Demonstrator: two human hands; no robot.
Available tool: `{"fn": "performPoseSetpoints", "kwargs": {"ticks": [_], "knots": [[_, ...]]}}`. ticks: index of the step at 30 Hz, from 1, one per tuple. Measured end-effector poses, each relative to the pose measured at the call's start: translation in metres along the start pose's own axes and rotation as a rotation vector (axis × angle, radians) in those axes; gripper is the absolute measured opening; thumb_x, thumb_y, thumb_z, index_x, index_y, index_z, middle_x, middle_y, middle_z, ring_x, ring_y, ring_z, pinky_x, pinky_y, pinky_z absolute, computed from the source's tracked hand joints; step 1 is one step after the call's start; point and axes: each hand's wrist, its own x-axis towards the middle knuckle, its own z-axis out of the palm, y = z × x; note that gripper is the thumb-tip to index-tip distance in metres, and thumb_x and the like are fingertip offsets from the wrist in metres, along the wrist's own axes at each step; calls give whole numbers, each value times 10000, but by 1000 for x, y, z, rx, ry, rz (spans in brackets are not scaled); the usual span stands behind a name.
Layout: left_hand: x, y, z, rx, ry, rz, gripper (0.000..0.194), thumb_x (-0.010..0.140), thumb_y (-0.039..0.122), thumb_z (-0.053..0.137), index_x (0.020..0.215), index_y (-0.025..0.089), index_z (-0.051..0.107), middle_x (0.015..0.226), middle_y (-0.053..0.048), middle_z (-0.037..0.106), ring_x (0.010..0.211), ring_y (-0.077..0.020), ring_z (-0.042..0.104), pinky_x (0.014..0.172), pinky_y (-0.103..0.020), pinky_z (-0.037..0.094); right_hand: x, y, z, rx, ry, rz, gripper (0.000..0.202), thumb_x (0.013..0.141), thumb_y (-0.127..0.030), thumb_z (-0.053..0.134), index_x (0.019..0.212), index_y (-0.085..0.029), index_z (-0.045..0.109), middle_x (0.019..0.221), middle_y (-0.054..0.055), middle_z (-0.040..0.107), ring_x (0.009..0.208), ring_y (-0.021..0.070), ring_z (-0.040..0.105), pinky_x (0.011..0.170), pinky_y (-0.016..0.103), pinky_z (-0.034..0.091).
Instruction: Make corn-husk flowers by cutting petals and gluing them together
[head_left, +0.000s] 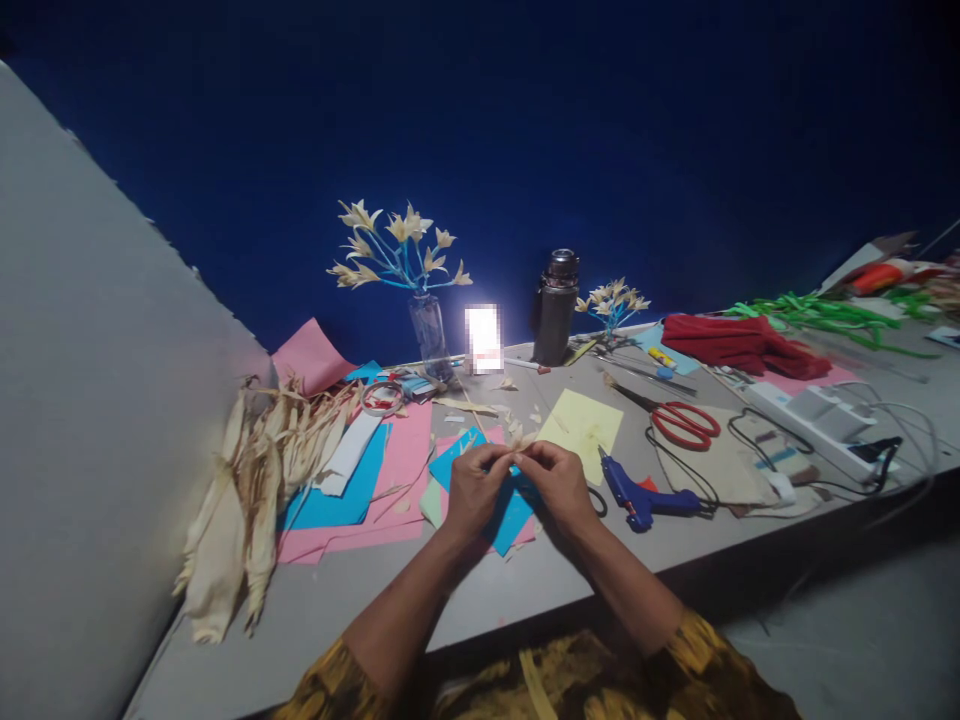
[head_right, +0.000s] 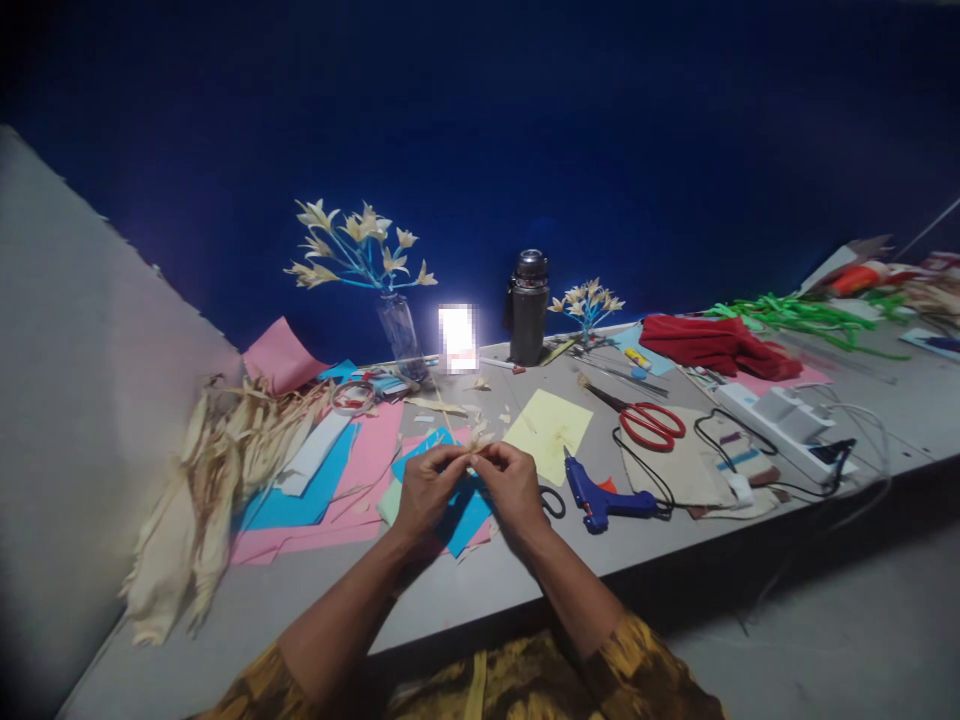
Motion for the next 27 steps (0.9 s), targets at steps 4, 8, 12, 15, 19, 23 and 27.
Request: {"fn": "performPoseSetpoints", "kwargs": {"ticks": [4,8,12,15,19,23,27], "knots": [[0,-1,-1,58,-37,26,80,768,189,720,708,218,763,759,-41,719,744,-197,608,778,-303,461,0,2,-1,-52,12,-15,235,718,-382,711,615,-184,637,571,-9,566,553,141,467,543,277,382],[-1,-6,1,187,-66,131,124,820,178,659,754,222,753,824,-61,734,800,-210,633,802,-316,468,1,1,-1,-103,29,-26,246,710,-397,697,608,-187,620,571,2,588,546,149,489,525,276,395],[-3,-15,5,313,-19,322,168,869,165,582,820,209,737,849,-66,744,804,-201,661,772,-313,486,2,0,2,-131,62,-48,272,724,-426,677,670,-160,666,621,31,654,577,166,546,569,289,435],[-3,-23,5,419,31,448,179,904,178,549,878,193,726,841,-62,740,785,-187,671,745,-300,492,2,0,4,-122,56,-64,255,737,-396,655,695,-146,684,648,39,677,598,170,571,585,283,443],[-4,-25,2,526,60,456,164,911,184,547,896,181,711,846,-62,736,778,-178,668,729,-288,480,1,-1,6,-89,40,-49,196,718,-337,654,702,-147,699,659,38,691,607,170,586,584,272,449],[-5,-17,1,510,47,336,152,890,195,554,819,182,688,786,-39,707,715,-157,631,685,-270,446,2,1,6,-86,34,-63,189,709,-316,639,730,-145,716,673,38,696,629,175,583,593,275,444],[-5,-9,0,429,30,207,152,850,220,581,719,184,649,696,-8,662,652,-141,591,657,-259,429,-1,-2,-4,-170,3,-57,213,728,-334,621,750,-145,718,667,34,687,615,174,574,591,281,444]]}}
